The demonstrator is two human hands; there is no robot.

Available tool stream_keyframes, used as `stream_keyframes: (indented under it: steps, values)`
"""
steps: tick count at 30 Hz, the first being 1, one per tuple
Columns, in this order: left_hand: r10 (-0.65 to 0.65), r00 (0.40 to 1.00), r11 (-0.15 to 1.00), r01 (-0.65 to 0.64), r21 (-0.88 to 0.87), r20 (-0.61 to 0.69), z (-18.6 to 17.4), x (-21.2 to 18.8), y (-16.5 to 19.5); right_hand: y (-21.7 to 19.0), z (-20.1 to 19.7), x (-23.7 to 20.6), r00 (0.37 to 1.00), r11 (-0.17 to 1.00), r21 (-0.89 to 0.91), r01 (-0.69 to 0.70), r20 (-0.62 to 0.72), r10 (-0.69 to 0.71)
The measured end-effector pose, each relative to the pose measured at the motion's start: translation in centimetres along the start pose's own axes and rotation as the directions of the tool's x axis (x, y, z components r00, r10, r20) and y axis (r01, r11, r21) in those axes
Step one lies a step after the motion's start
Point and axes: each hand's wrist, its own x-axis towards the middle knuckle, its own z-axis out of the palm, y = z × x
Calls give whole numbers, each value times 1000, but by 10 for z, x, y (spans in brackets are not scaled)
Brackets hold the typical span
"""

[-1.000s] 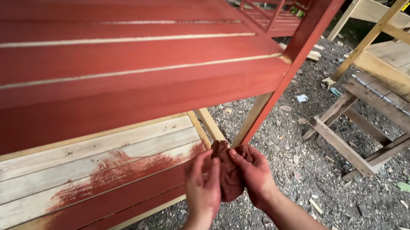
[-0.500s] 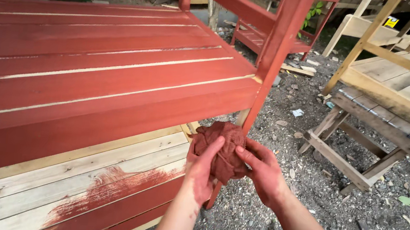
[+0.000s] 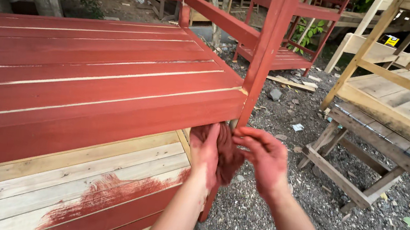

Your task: The person applies reddish-brown stain to a wooden shelving unit using a cloth. They wipe the top shelf, side rails, and lower shelf slats, spreading the stain evenly across the surfaces.

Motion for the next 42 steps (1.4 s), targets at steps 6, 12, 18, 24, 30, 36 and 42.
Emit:
stream_keyframes:
  steps: [6, 12, 18, 24, 30, 36, 42]
  values:
    - [22, 997, 951, 2, 310, -73, 3, 3, -31, 17, -40, 14, 995, 999, -47, -13, -98, 8]
    - [386, 907, 473, -349, 809, 165, -18, -14, -33, 56, -47, 17, 995, 996, -73, -44, -95, 37]
    - [-103, 994, 993, 105, 53, -34, 0, -6, -30, 71, -51, 17, 987, 996, -24, -90, -137, 86]
    - [509, 857, 645, -441, 625, 79, 14, -11, -28, 89, -41, 24, 994, 997, 12, -72, -85, 73]
    - [471, 862, 448, -417, 791, 187, -15, -21, -44, 89, -33, 24, 996, 999, -12, -50, -78, 49]
    - [185, 977, 555, -192, 810, 105, -50, -34, -46, 82, -31, 13, 993, 994, -67, -90, -84, 84]
    - [485, 856, 708, -505, 495, 179, 2, -10, -42, 94, -41, 16, 988, 994, 1, -113, -103, 112]
